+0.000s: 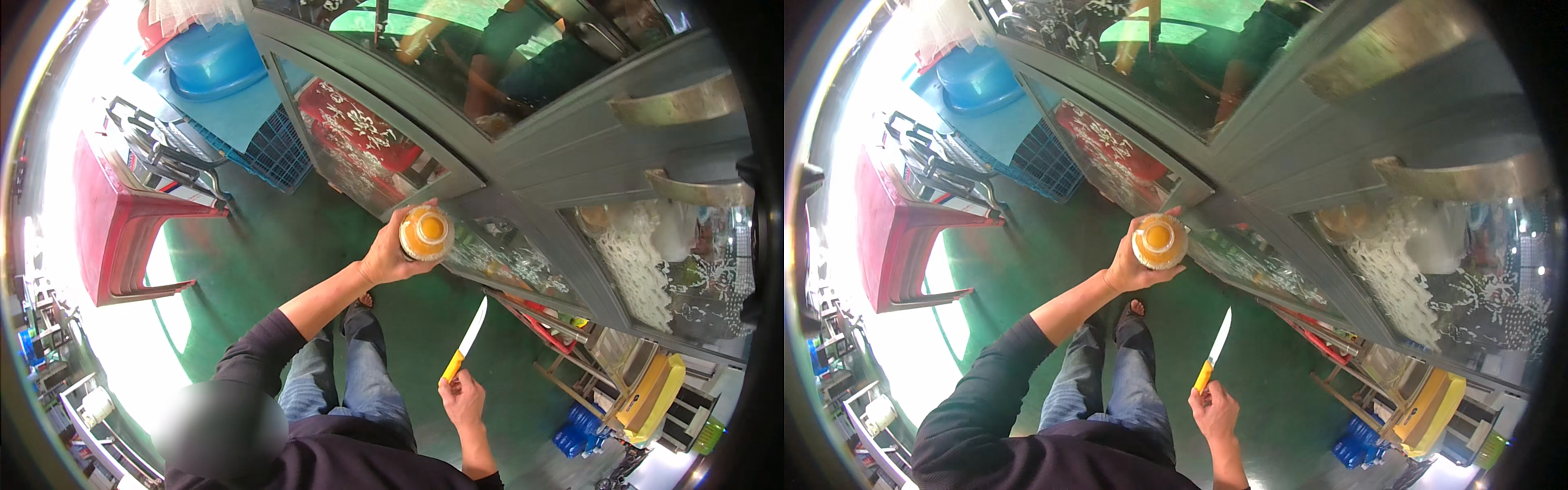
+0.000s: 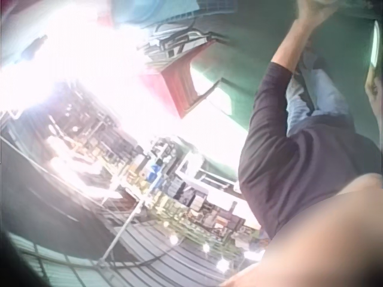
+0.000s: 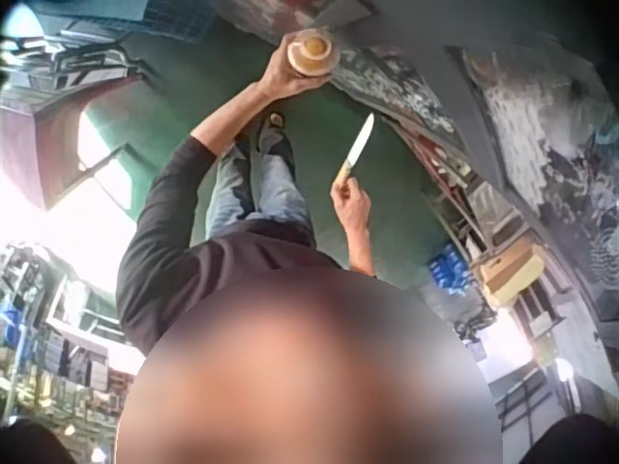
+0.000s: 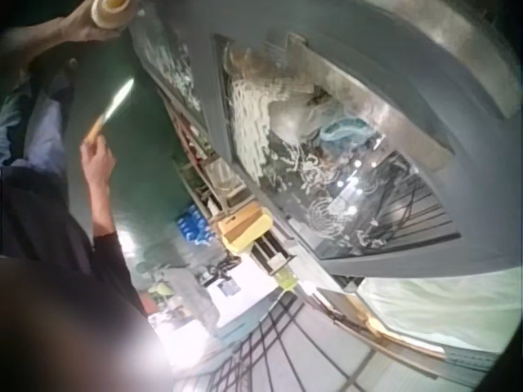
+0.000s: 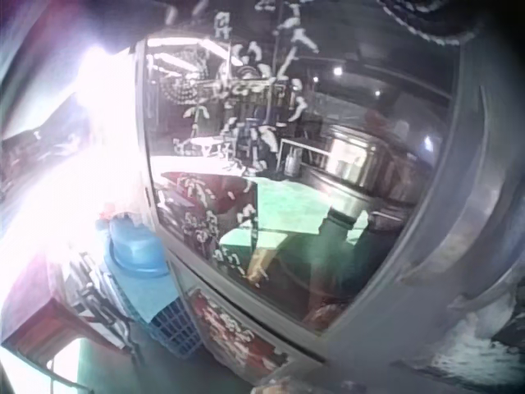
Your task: The person opens a large blue cooler and pours a yellow liquid from a plastic bottle into it. They then retrieve a knife from a nearby cabinet and use it to scrape the inside of the bottle before pouring the remaining contents into the cooler.
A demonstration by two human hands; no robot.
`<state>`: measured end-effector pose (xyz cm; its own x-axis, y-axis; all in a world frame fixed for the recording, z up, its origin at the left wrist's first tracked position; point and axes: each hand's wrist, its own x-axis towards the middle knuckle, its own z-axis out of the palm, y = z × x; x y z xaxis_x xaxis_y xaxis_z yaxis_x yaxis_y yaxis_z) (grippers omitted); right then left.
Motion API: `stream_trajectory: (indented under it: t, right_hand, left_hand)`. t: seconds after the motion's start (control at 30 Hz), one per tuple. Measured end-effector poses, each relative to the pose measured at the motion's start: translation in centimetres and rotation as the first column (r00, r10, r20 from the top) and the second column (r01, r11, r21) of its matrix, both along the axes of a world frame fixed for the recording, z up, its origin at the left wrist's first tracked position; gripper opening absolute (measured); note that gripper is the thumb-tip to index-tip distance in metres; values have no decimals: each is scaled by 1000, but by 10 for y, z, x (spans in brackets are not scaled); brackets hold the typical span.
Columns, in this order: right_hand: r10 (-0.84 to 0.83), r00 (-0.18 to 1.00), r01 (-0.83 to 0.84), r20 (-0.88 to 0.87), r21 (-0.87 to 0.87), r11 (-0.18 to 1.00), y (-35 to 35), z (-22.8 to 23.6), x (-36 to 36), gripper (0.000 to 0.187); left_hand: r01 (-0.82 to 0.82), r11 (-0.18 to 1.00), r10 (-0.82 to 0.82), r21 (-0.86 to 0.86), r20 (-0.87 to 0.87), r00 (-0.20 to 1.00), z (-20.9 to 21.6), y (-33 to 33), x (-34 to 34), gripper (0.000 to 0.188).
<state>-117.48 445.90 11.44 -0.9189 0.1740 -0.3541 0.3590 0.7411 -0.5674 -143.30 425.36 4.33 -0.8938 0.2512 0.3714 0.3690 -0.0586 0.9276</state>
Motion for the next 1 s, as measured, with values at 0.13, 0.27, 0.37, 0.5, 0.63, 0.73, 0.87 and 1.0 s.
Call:
stream_trajectory:
  t: [0.13, 0.27, 0.37, 0.5, 0.63, 0.73, 0.87, 1.0]
  right_hand:
    - [-134, 990, 144, 55, -294, 945, 4, -5, 24, 16]
    - [-236, 966, 260, 108, -433, 863, -6, 1, 30, 13]
    - [-310, 944, 318, 112, -552, 770, -23, 9, 33, 17]
    - [-279, 957, 252, 75, -690, 679, -57, 19, 46, 22]
    - [-48, 999, 38, 7, -729, 683, -118, 25, 59, 32]
    - [112, 994, -66, 4, -784, 617, -195, 26, 67, 37]
    - [375, 925, -125, 58, -887, 445, -343, 27, 88, 34]
    - [649, 754, -409, -105, -848, 338, -527, 35, 126, 14]
  left_hand:
    - [-50, 998, 48, -45, -49, 998, 3, 3, -9, 81]
    - [-56, 995, 48, -84, -105, 993, 11, -3, -13, 82]
    - [-19, 997, 15, -73, -55, 998, 20, -11, -17, 82]
    - [-31, 999, 27, -43, -87, 996, 40, -42, -3, 82]
    - [-116, 991, 122, 60, -124, 985, 71, -136, 66, 86]
    - [-265, 962, 272, 61, -167, 948, 97, -245, 161, 90]
    - [-531, 846, 533, 45, -91, 841, 122, -399, 330, 88]
    - [-827, 530, 827, -187, -103, 553, 141, -539, 490, 86]
